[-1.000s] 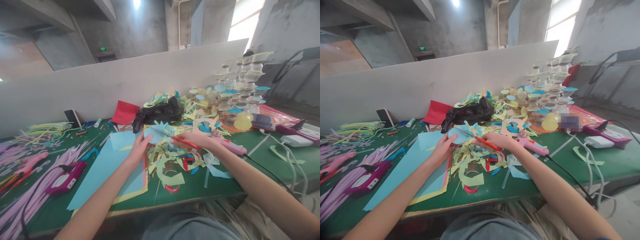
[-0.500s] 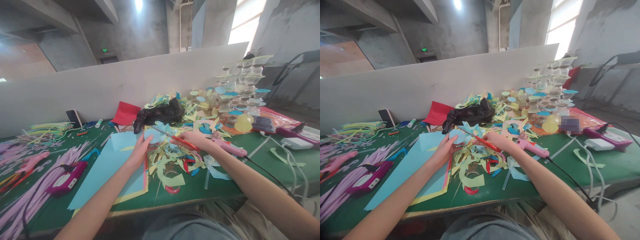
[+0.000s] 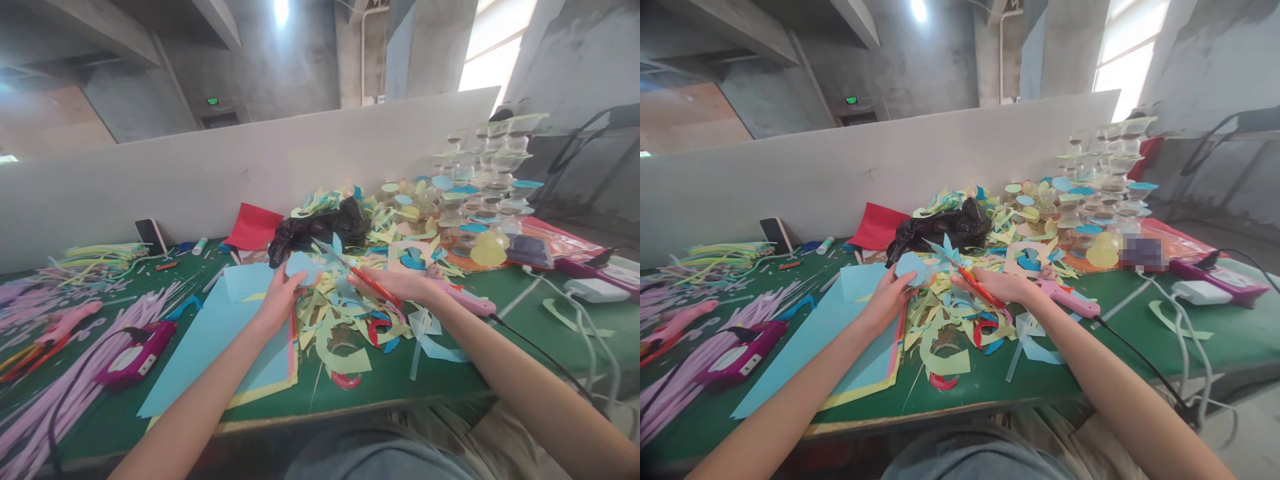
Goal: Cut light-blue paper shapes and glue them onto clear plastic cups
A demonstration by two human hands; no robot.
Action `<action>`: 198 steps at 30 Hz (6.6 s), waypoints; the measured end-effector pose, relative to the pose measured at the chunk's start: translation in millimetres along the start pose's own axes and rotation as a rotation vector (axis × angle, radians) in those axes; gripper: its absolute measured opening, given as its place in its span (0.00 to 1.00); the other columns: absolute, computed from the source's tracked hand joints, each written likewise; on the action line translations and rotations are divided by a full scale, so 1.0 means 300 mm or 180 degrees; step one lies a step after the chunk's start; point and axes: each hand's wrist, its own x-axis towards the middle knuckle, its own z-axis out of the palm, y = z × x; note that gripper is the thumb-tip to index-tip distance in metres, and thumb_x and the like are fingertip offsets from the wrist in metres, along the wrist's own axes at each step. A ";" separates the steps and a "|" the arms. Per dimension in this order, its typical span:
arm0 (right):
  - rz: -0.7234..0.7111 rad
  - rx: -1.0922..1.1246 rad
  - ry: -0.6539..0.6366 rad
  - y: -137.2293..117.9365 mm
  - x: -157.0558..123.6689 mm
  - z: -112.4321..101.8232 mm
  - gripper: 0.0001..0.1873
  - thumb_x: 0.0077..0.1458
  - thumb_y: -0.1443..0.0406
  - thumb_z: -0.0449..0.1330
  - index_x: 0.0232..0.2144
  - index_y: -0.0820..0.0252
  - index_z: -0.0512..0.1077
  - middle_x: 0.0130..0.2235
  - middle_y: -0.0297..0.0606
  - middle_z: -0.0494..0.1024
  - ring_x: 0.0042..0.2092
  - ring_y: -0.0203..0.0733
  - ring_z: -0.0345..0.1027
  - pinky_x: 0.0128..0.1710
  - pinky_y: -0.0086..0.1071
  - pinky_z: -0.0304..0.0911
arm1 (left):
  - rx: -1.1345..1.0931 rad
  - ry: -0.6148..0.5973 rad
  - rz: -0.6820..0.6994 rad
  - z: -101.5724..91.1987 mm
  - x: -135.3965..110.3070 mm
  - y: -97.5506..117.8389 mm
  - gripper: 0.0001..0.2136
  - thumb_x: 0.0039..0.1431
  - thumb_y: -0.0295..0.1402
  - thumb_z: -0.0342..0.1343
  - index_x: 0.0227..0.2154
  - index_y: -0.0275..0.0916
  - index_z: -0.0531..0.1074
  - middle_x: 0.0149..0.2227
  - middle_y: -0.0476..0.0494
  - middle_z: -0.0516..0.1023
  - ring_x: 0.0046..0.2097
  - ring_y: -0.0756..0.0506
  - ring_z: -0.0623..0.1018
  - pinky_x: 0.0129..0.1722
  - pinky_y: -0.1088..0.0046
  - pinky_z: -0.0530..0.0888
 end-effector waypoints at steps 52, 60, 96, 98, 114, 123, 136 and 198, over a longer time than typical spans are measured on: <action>-0.0008 -0.0424 -0.0075 0.008 0.026 0.007 0.29 0.56 0.39 0.50 0.25 0.57 0.66 0.24 0.34 0.69 0.24 0.37 0.57 0.23 0.31 0.52 | 0.0814 -0.0201 0.0164 -0.009 -0.001 -0.009 0.16 0.54 0.43 0.60 0.40 0.39 0.76 0.36 0.45 0.78 0.36 0.46 0.73 0.37 0.71 0.68; 0.0447 -0.0248 0.0143 0.021 0.039 0.006 0.33 0.50 0.35 0.52 0.19 0.58 0.64 0.19 0.33 0.66 0.20 0.35 0.56 0.21 0.31 0.48 | 0.0560 -0.0088 0.0189 -0.003 -0.001 0.001 0.16 0.54 0.43 0.60 0.42 0.42 0.73 0.39 0.45 0.77 0.35 0.47 0.74 0.33 0.72 0.69; -0.0070 -0.0255 -0.0337 0.008 0.018 0.006 0.25 0.58 0.41 0.49 0.28 0.55 0.56 0.27 0.30 0.60 0.27 0.37 0.54 0.27 0.32 0.51 | 0.1399 0.0000 0.0615 0.004 -0.011 0.015 0.17 0.61 0.43 0.51 0.49 0.40 0.70 0.42 0.43 0.77 0.41 0.43 0.76 0.38 0.70 0.72; -0.0061 -0.0294 -0.0327 0.006 0.017 0.001 0.25 0.57 0.41 0.49 0.28 0.55 0.57 0.27 0.30 0.61 0.26 0.37 0.55 0.27 0.32 0.50 | 0.1371 -0.0023 0.0605 0.005 -0.009 0.014 0.18 0.61 0.43 0.53 0.50 0.40 0.69 0.44 0.43 0.77 0.43 0.43 0.76 0.39 0.70 0.72; 0.0415 -0.0213 0.0142 0.013 0.038 0.003 0.31 0.51 0.36 0.52 0.22 0.57 0.62 0.19 0.29 0.62 0.21 0.34 0.54 0.22 0.30 0.47 | 0.0551 0.0050 0.0250 0.022 -0.011 0.012 0.20 0.56 0.43 0.57 0.49 0.40 0.64 0.53 0.38 0.71 0.48 0.40 0.78 0.42 0.62 0.78; 0.0026 0.0108 -0.0062 0.011 0.004 0.010 0.27 0.54 0.38 0.52 0.29 0.54 0.56 0.26 0.28 0.63 0.27 0.37 0.55 0.30 0.35 0.58 | 0.0572 0.0039 0.0255 0.007 0.000 0.000 0.22 0.53 0.41 0.61 0.50 0.40 0.66 0.51 0.41 0.73 0.42 0.46 0.77 0.40 0.70 0.74; 0.0023 -0.0064 -0.0302 -0.009 -0.001 0.006 0.26 0.57 0.41 0.51 0.26 0.54 0.53 0.25 0.28 0.58 0.26 0.37 0.50 0.28 0.34 0.52 | 0.1001 -0.0055 0.0335 0.005 -0.006 -0.002 0.25 0.53 0.42 0.61 0.52 0.40 0.66 0.42 0.44 0.75 0.34 0.49 0.73 0.36 0.71 0.72; 0.0265 -0.0074 -0.0350 0.018 0.032 -0.011 0.21 0.57 0.47 0.55 0.23 0.57 0.65 0.20 0.35 0.73 0.22 0.40 0.68 0.22 0.30 0.60 | 0.1276 -0.0294 0.0197 -0.020 0.009 -0.006 0.29 0.54 0.44 0.60 0.56 0.37 0.66 0.35 0.44 0.76 0.35 0.45 0.75 0.40 0.67 0.71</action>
